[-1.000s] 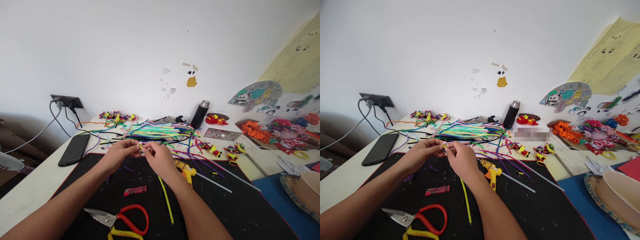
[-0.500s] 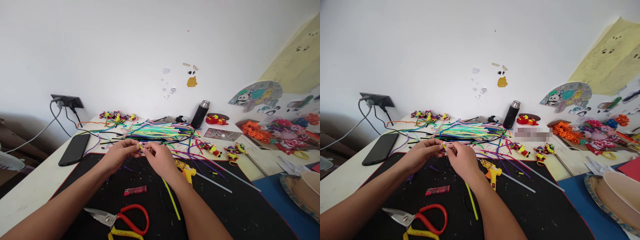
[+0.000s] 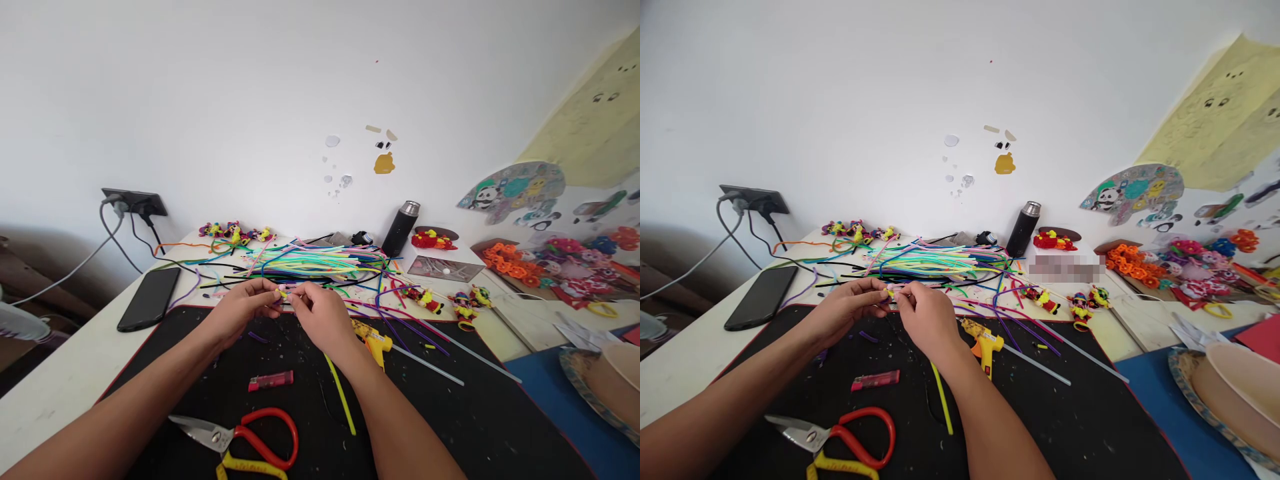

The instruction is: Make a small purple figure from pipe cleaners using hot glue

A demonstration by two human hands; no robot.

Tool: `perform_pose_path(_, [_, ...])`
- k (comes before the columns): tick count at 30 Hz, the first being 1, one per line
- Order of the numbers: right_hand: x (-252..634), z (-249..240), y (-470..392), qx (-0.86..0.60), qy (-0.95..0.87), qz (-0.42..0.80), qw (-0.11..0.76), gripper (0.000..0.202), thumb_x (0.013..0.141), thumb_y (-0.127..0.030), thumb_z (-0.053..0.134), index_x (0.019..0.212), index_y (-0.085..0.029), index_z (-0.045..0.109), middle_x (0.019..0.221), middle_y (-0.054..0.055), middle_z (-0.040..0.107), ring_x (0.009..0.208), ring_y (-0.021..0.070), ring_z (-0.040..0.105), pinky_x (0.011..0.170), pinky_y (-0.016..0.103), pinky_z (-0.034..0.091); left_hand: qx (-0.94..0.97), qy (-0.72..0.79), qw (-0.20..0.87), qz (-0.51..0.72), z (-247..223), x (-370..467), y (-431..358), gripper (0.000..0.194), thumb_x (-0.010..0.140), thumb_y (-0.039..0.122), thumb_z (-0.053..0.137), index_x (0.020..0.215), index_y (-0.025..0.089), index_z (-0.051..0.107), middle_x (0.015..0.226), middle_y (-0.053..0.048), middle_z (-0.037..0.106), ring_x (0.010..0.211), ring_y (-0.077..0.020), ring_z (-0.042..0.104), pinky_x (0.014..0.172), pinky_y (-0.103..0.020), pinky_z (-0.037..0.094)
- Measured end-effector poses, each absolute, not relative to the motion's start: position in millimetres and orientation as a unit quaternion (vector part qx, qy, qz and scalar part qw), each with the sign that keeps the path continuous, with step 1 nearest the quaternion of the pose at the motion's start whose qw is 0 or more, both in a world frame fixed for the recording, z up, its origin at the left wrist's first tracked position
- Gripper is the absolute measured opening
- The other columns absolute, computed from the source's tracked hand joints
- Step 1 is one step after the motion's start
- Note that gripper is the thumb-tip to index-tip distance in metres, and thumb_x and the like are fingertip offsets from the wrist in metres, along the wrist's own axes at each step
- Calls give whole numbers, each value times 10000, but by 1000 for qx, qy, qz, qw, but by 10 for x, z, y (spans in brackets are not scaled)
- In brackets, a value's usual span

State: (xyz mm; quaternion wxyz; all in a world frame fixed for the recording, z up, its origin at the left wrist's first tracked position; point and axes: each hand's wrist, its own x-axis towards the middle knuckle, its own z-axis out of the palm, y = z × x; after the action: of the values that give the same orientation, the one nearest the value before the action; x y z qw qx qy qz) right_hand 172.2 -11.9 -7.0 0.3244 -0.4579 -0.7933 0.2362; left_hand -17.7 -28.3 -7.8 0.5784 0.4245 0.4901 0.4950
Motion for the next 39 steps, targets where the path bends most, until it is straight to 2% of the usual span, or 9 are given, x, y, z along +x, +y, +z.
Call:
perform_pose_path(9, [1727,-74,-122,-456,-791,230,338,170,1015,-308,631,969,-206,759,769,15,751,669,179,633,634,281,357,409,475,599,498,-107,-185,-285,321,636,370,946,769,164,738,734,-45,725,655,-160,668,616,-252,562])
perform_pose_path(19, [1721,-57,-134,-443,-794,260,326,155,1001,-315,652,1042,-227,773,783,4,761,655,168,635,622,272,357,396,467,593,522,-102,-191,-273,296,650,352,937,765,165,739,720,-32,710,653,-161,668,598,-251,534])
perform_pose_path(29, [1747,-56,-99,-446,-790,261,330,167,1003,-317,651,962,-224,783,794,10,767,677,167,637,630,265,353,394,469,634,472,-28,-258,-285,307,616,324,943,793,159,754,720,-57,721,662,-169,663,572,-235,523])
perform_pose_path(35, [1761,-32,-116,-427,-795,284,324,170,1001,-318,647,937,-238,782,812,-3,772,686,161,636,618,256,352,390,464,641,472,28,-280,-286,231,626,265,901,764,167,744,670,-10,647,581,-125,561,525,-221,451])
perform_pose_path(39, [1750,-54,-110,-426,-792,295,322,203,999,-344,640,902,-228,775,749,-6,736,645,155,603,595,252,351,402,466,626,478,-15,-291,-261,227,640,299,887,753,171,737,618,-6,633,539,-121,523,514,-228,408])
